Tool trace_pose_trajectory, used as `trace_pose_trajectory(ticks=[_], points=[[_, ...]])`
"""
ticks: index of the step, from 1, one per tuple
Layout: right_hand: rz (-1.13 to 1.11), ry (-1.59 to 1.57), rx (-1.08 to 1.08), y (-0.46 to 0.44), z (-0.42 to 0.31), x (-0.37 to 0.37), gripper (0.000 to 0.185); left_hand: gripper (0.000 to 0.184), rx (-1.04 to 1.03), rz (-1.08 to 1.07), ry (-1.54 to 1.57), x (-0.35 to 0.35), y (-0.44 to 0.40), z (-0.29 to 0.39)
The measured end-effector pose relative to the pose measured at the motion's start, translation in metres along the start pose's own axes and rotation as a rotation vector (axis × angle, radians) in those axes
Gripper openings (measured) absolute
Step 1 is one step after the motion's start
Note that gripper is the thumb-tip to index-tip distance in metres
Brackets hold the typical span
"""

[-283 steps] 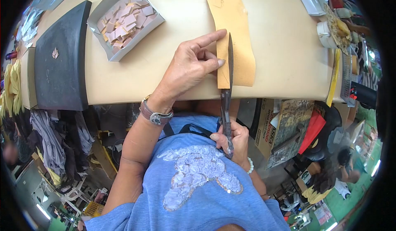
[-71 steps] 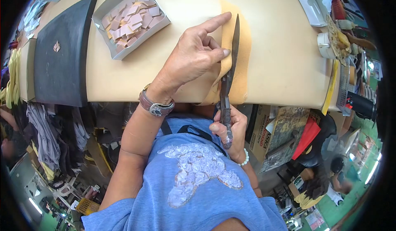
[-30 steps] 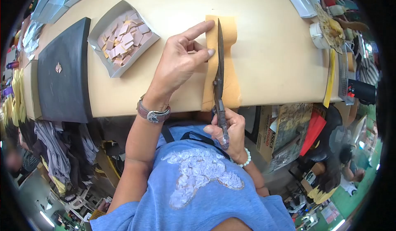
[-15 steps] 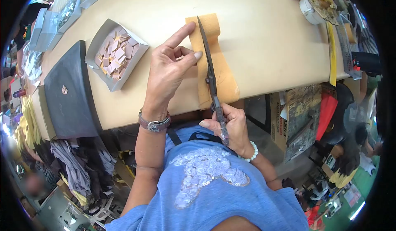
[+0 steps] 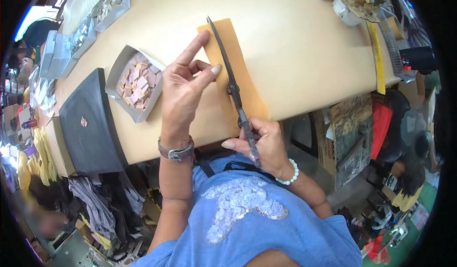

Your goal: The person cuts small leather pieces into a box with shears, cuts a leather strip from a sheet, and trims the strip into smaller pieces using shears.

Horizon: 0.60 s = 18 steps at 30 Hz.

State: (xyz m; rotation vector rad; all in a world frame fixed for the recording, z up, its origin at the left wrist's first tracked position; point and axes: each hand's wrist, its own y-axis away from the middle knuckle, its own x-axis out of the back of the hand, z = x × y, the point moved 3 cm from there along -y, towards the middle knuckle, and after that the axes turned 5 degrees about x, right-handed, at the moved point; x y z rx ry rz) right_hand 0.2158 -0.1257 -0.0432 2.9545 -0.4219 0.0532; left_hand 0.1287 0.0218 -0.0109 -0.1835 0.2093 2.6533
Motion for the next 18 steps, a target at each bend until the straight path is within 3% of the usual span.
trace_pose_trajectory(ticks=[4,7,11,14,18], points=[[-0.019,0.101,0.119,-0.044,-0.031,-0.002,0.036,0.055,-0.129,-0.039,-0.016,0.006,-0.035,0.036],[0.023,-0.018,0.164,-0.085,-0.033,-0.013,0.037,0.052,-0.194,-0.050,0.057,0.017,-0.070,0.044],[0.013,-0.093,0.025,-0.115,-0.016,-0.023,0.040,0.048,-0.081,0.118,-0.007,0.043,-0.105,0.008],[-0.022,-0.176,0.039,-0.117,-0.011,-0.017,0.036,0.046,-0.089,0.150,0.098,0.038,-0.091,0.011],[0.136,0.248,0.075,-0.111,-0.026,0.026,0.031,0.051,-0.078,0.141,0.162,0.046,-0.063,0.018]])
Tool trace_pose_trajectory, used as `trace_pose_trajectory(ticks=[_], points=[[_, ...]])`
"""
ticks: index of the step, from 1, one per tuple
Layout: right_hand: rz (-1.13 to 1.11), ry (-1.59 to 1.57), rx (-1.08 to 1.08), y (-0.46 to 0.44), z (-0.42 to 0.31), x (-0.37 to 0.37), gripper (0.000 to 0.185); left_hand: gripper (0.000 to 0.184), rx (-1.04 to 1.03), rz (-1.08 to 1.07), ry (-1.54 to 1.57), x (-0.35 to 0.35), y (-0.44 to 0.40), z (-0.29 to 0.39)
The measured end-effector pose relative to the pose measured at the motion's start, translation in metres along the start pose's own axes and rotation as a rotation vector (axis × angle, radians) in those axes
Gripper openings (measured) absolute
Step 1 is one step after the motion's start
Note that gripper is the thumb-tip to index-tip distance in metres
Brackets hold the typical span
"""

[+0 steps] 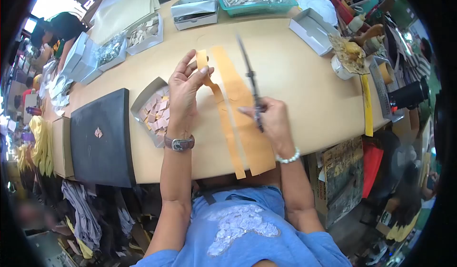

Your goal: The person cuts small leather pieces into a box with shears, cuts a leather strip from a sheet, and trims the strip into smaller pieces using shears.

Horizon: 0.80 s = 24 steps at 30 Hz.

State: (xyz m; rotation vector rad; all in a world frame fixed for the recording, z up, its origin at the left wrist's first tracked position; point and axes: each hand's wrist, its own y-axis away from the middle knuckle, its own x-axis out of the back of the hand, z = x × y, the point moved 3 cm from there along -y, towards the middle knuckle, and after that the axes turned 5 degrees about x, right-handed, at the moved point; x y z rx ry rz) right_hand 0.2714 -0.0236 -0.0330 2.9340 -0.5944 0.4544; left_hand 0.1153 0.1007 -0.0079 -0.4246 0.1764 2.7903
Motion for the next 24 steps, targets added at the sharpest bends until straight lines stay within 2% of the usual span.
trace_pose_trajectory(ticks=[2,5,6,9,10,12,15,19,24], points=[[0.103,0.322,0.045,-0.001,0.003,0.027,0.030,0.057,0.002,0.007,0.007,0.004,0.011,0.003],[0.199,0.688,0.110,0.002,0.007,0.052,0.030,0.056,0.086,-0.064,0.038,0.006,0.026,-0.004],[0.213,0.791,0.117,0.003,0.008,0.055,0.030,0.047,0.111,-0.087,0.050,0.004,0.032,-0.006],[0.049,0.725,0.129,0.009,0.006,0.058,0.029,0.037,0.165,-0.129,0.044,-0.007,0.046,-0.012],[0.091,0.619,0.150,0.013,0.001,0.058,0.029,0.028,0.168,-0.165,-0.002,-0.008,0.051,-0.012],[0.173,0.406,0.189,0.021,-0.014,0.053,0.029,0.026,0.180,-0.222,0.000,-0.012,0.057,-0.011],[0.068,-0.189,0.145,0.024,-0.049,0.026,0.022,0.024,0.208,-0.267,0.015,-0.026,0.070,-0.005],[-0.223,-0.349,0.114,0.012,-0.051,0.007,0.015,0.027,0.234,-0.357,-0.050,-0.029,0.084,0.004],[0.083,-0.391,0.217,-0.002,-0.037,0.064,0.009,0.028,0.351,-0.375,-0.179,0.004,0.101,0.014]])
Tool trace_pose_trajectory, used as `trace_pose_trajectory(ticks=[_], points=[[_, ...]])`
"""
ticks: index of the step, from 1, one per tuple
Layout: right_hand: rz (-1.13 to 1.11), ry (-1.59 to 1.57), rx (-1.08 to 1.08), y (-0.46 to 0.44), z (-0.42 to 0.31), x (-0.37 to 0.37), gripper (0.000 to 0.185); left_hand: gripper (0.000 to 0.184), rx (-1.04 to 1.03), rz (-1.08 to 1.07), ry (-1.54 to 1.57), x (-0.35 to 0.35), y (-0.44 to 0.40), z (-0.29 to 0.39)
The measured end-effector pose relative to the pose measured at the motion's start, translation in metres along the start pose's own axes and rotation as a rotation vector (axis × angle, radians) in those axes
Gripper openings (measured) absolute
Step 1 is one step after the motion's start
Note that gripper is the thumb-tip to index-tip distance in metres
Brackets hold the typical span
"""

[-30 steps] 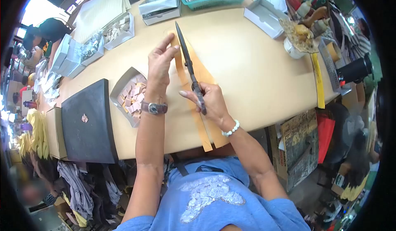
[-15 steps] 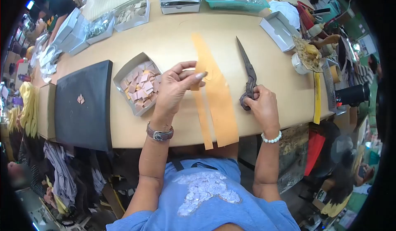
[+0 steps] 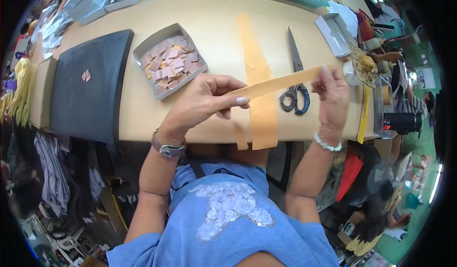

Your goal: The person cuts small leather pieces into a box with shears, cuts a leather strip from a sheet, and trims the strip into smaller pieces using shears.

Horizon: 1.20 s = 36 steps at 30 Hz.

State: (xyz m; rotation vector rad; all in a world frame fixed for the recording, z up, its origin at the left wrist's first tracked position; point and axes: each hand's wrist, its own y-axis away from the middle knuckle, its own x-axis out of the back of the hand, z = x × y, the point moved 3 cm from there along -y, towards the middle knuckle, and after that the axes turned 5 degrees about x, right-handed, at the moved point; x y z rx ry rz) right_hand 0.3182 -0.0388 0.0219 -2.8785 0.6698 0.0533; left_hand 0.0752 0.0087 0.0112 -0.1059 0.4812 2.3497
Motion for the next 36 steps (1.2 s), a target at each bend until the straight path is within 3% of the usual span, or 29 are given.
trace_pose_trajectory(ticks=[3,12,15,18,21,25,26,29,36], points=[[0.107,-0.013,-0.048,0.001,0.001,0.035,0.009,0.027,0.063,0.018,-0.030,0.016,0.013,-0.014],[0.361,-0.481,-0.284,0.014,0.035,0.075,0.014,0.021,0.198,0.212,-0.038,0.042,0.036,-0.062],[0.010,-0.778,-0.175,0.006,0.044,0.076,0.016,0.022,0.222,0.258,-0.050,0.046,0.044,-0.065],[-0.246,-0.556,0.004,0.013,0.026,0.030,0.014,0.028,0.217,0.341,0.003,0.046,0.049,-0.069],[-0.379,0.109,-0.064,0.034,0.015,-0.042,0.013,0.034,0.196,0.366,-0.009,0.047,0.057,-0.069],[-0.699,0.156,-0.219,0.062,0.029,-0.118,0.024,0.039,0.195,0.382,0.040,0.046,0.064,-0.070],[-0.749,0.148,-0.206,0.067,0.038,-0.128,0.019,0.040,0.192,0.382,0.070,0.043,0.065,-0.068],[-0.871,0.140,-0.242,0.073,0.059,-0.148,0.013,0.044,0.162,0.339,0.096,0.046,0.069,-0.071],[-0.777,0.136,-0.199,0.077,0.074,-0.155,0.012,0.054,0.106,0.214,0.138,0.056,0.072,-0.077]])
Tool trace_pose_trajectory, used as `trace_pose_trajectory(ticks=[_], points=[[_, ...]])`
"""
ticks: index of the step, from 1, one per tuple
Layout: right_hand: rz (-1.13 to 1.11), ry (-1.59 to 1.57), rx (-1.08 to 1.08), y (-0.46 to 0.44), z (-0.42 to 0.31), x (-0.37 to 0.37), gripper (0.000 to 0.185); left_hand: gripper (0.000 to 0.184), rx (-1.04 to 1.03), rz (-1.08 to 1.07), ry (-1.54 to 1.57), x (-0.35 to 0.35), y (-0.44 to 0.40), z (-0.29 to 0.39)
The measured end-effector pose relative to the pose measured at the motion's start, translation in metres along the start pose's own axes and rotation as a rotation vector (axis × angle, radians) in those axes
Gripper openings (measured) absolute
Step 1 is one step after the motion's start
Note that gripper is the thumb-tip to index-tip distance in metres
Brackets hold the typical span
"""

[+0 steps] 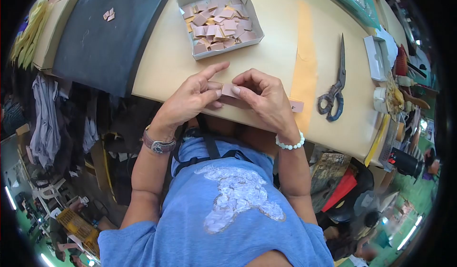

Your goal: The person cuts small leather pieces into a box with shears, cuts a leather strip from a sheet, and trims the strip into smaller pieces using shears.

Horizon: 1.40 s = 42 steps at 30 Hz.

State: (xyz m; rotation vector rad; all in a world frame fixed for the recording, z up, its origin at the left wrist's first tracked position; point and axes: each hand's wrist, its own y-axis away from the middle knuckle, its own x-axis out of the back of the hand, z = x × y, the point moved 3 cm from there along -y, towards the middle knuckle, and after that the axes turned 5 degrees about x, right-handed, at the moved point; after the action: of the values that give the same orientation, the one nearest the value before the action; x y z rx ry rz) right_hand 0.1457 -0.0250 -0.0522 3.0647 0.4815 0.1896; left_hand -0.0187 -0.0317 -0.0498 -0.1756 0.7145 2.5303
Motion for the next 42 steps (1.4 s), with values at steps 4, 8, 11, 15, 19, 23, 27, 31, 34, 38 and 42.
trace_pose_trajectory(ticks=[4,8,11,15,19,23,27,31,34,38,42], points=[[-0.010,0.022,-0.039,-0.001,0.001,0.001,0.018,0.057,0.035,0.005,0.017,0.000,0.000,0.001],[-0.021,0.016,-0.050,-0.001,-0.002,0.000,0.022,0.058,0.050,-0.009,0.039,0.001,0.000,0.001],[-0.022,0.037,-0.055,-0.002,-0.004,0.000,0.023,0.059,0.046,0.003,0.052,0.001,0.000,0.001],[-0.024,0.055,-0.049,-0.002,-0.006,0.001,0.024,0.060,0.049,0.019,0.075,0.000,0.000,0.002],[-0.041,0.089,-0.045,-0.004,-0.008,0.001,0.024,0.060,0.063,0.024,0.075,0.000,0.001,0.004],[-0.041,0.078,-0.062,-0.005,-0.007,0.001,0.024,0.062,0.051,0.025,0.021,0.001,-0.001,0.002],[-0.035,0.088,-0.027,-0.005,-0.006,0.001,0.024,0.066,0.032,0.006,-0.009,-0.001,-0.002,0.002],[-0.037,0.088,-0.020,-0.005,-0.006,0.001,0.024,0.065,0.018,0.022,0.007,-0.001,-0.002,0.003],[-0.038,0.096,-0.017,-0.005,-0.005,0.001,0.024,0.063,0.020,0.018,-0.026,0.000,-0.002,0.001],[-0.040,0.116,-0.015,-0.005,-0.006,0.001,0.023,0.058,0.028,0.045,-0.044,-0.002,-0.001,0.003],[-0.008,0.243,0.082,0.000,-0.010,0.002,0.024,0.053,0.004,0.071,-0.059,-0.005,0.000,0.003]])
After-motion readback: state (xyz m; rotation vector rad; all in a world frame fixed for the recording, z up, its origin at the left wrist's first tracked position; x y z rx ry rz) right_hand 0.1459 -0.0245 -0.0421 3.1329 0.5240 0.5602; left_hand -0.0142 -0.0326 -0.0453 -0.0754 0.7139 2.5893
